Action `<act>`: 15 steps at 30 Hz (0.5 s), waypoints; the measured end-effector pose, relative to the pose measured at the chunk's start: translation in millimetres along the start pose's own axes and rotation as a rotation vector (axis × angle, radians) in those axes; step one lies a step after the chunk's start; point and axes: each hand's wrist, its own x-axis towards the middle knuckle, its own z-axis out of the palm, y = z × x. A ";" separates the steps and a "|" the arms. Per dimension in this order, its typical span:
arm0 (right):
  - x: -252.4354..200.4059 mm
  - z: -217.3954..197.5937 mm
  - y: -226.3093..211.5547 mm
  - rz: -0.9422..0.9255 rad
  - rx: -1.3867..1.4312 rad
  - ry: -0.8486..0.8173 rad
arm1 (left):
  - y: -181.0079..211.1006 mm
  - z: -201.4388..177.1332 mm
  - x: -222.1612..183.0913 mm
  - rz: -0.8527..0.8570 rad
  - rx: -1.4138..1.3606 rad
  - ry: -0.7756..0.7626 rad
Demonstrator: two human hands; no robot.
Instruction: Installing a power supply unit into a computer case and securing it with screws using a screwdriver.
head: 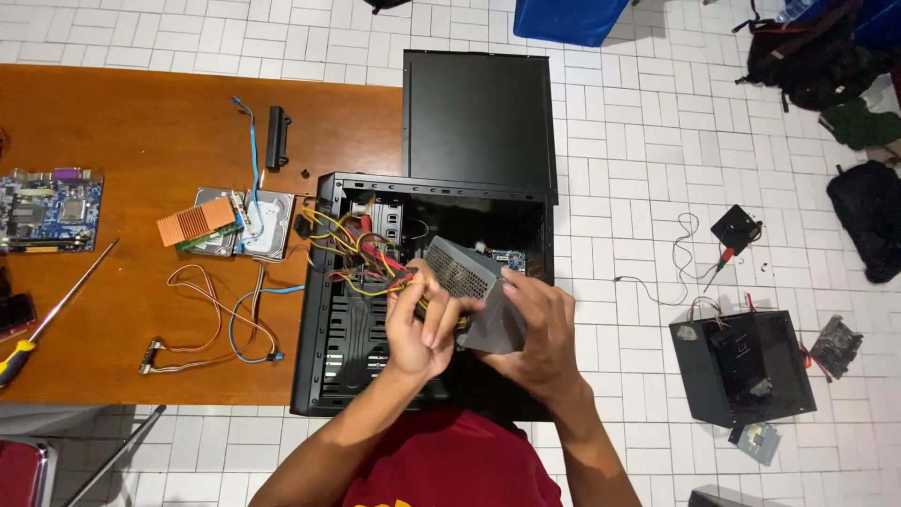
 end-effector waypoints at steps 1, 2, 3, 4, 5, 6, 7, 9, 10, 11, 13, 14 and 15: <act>-2.9 1.2 2.0 -0.013 0.004 0.042 | -2.3 -7.8 0.2 -0.009 -0.040 -0.085; -7.2 0.8 4.8 -0.013 0.006 0.042 | -1.2 -19.1 2.2 -0.007 -0.038 -0.085; -11.3 0.8 7.6 0.018 0.036 0.047 | 0.1 -30.6 4.3 -0.035 -0.062 -0.150; -14.6 1.4 10.3 0.049 0.064 0.053 | 2.1 -42.2 7.4 -0.063 -0.086 -0.216; -20.8 0.9 12.1 0.048 0.066 0.055 | 7.0 -50.2 9.5 -0.063 -0.084 -0.218; -27.3 -0.2 14.1 0.102 0.081 0.049 | 11.5 -57.8 11.0 -0.045 -0.099 -0.276; -33.9 -1.1 16.3 0.156 0.097 0.043 | 16.0 -65.6 12.5 -0.027 -0.114 -0.335; -52.2 4.4 24.3 0.193 0.196 -0.014 | 31.0 -51.3 12.5 -0.023 -0.151 -0.387; -61.3 6.0 28.5 0.235 0.288 -0.070 | 37.4 -43.9 13.1 -0.025 -0.193 -0.439; -59.7 7.1 28.0 0.235 0.285 -0.071 | 39.7 -41.7 14.6 -0.026 -0.196 -0.439; -60.9 8.7 23.5 0.193 0.275 0.002 | 45.0 -36.9 13.0 0.002 -0.162 -0.408; -59.9 10.1 26.3 0.193 0.278 0.003 | 44.5 -37.7 13.8 0.003 -0.159 -0.408; -58.7 11.8 28.8 0.098 0.190 0.035 | 44.6 -38.6 14.6 0.081 -0.012 -0.359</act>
